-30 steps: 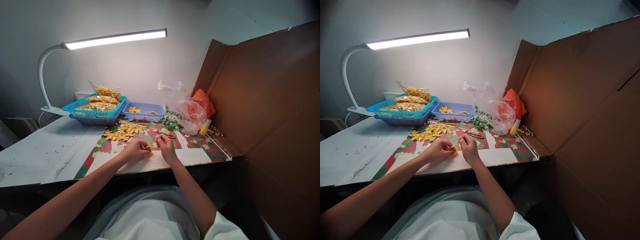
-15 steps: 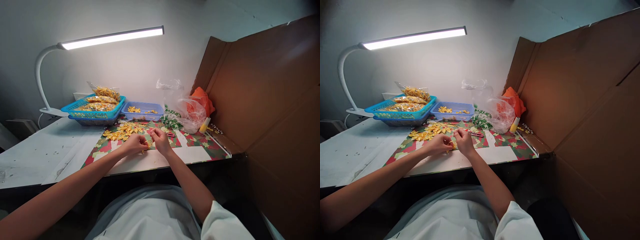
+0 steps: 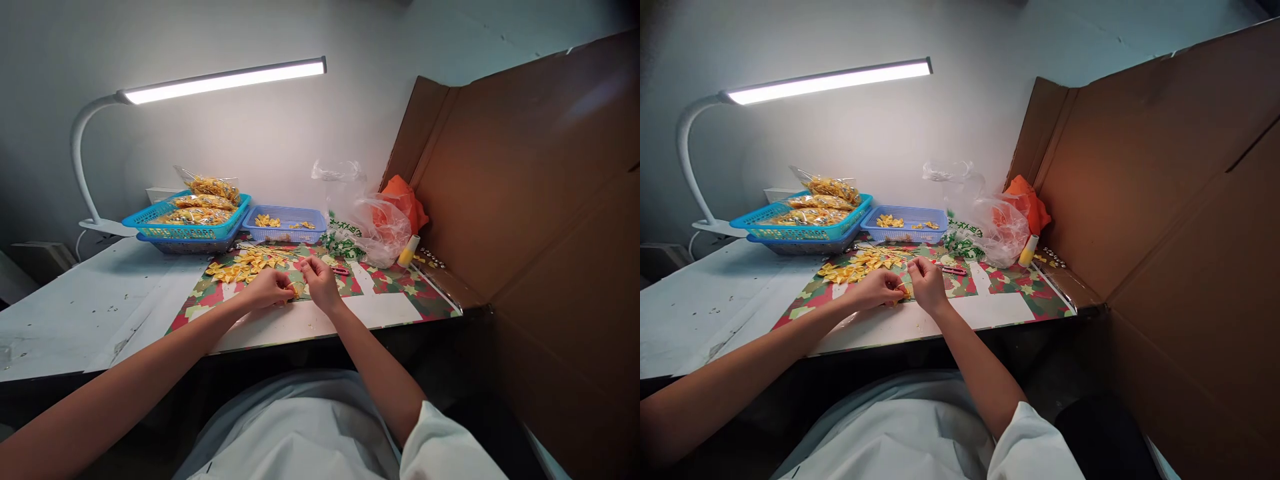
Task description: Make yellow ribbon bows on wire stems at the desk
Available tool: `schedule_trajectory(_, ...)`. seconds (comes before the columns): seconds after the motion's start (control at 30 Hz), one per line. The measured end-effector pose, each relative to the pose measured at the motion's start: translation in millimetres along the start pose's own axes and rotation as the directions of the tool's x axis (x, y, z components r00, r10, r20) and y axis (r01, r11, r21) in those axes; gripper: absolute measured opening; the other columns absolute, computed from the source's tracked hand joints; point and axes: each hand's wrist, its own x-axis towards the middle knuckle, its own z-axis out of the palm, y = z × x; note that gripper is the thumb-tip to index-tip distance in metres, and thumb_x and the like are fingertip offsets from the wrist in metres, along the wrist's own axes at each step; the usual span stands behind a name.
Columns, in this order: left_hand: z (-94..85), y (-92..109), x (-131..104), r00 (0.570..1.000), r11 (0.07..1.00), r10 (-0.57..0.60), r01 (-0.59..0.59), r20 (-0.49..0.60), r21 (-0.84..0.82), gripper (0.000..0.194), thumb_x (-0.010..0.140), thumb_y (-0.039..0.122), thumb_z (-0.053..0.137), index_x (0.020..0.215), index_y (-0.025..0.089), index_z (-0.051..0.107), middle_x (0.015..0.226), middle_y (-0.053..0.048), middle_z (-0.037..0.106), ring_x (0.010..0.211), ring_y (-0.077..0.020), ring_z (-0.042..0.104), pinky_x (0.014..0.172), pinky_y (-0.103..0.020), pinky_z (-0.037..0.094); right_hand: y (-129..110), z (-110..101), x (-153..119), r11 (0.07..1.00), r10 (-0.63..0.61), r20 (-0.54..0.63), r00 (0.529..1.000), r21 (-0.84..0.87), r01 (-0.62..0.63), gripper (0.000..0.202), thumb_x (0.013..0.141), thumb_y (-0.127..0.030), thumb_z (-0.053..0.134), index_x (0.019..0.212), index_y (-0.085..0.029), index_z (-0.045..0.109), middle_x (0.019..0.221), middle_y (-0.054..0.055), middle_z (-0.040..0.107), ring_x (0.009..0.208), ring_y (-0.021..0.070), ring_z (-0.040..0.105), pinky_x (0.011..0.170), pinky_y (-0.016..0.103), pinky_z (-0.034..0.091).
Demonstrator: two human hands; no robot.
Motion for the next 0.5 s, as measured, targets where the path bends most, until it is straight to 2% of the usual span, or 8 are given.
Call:
schedule_trajectory(0.27,-1.2,-1,-1,1.0,1.0,0.008,-0.008,0.006,0.023,0.01,0.059,0.026,0.064,0.057,0.016,0.063,0.044,0.002,0.059,0.043,-0.0119,0.051,0.043,-0.02,0.034,2,-1,0,1.0,-0.002,-0.022,1.0,0.014,0.002,0.028,0.084,-0.043,0.045,0.065,-0.023,0.043,0.058,-0.005,0.038,0.054,0.0116,0.036,0.053,0.025,0.03)
schedule_trajectory(0.5,-14.0,-5,0,0.987,0.972,-0.044,0.078,0.155,-0.221,0.023,0.062,0.037,0.071,0.069,0.014,0.071,0.053,0.0,0.062,0.049,-0.0118,0.057,0.053,-0.022,0.046,19,-1,-13,0.995,0.033,-0.041,0.999,0.096,-0.029,0.024,0.083,-0.042,0.047,0.07,-0.022,0.05,0.063,-0.003,0.047,0.06,0.013,0.048,0.059,0.025,0.039)
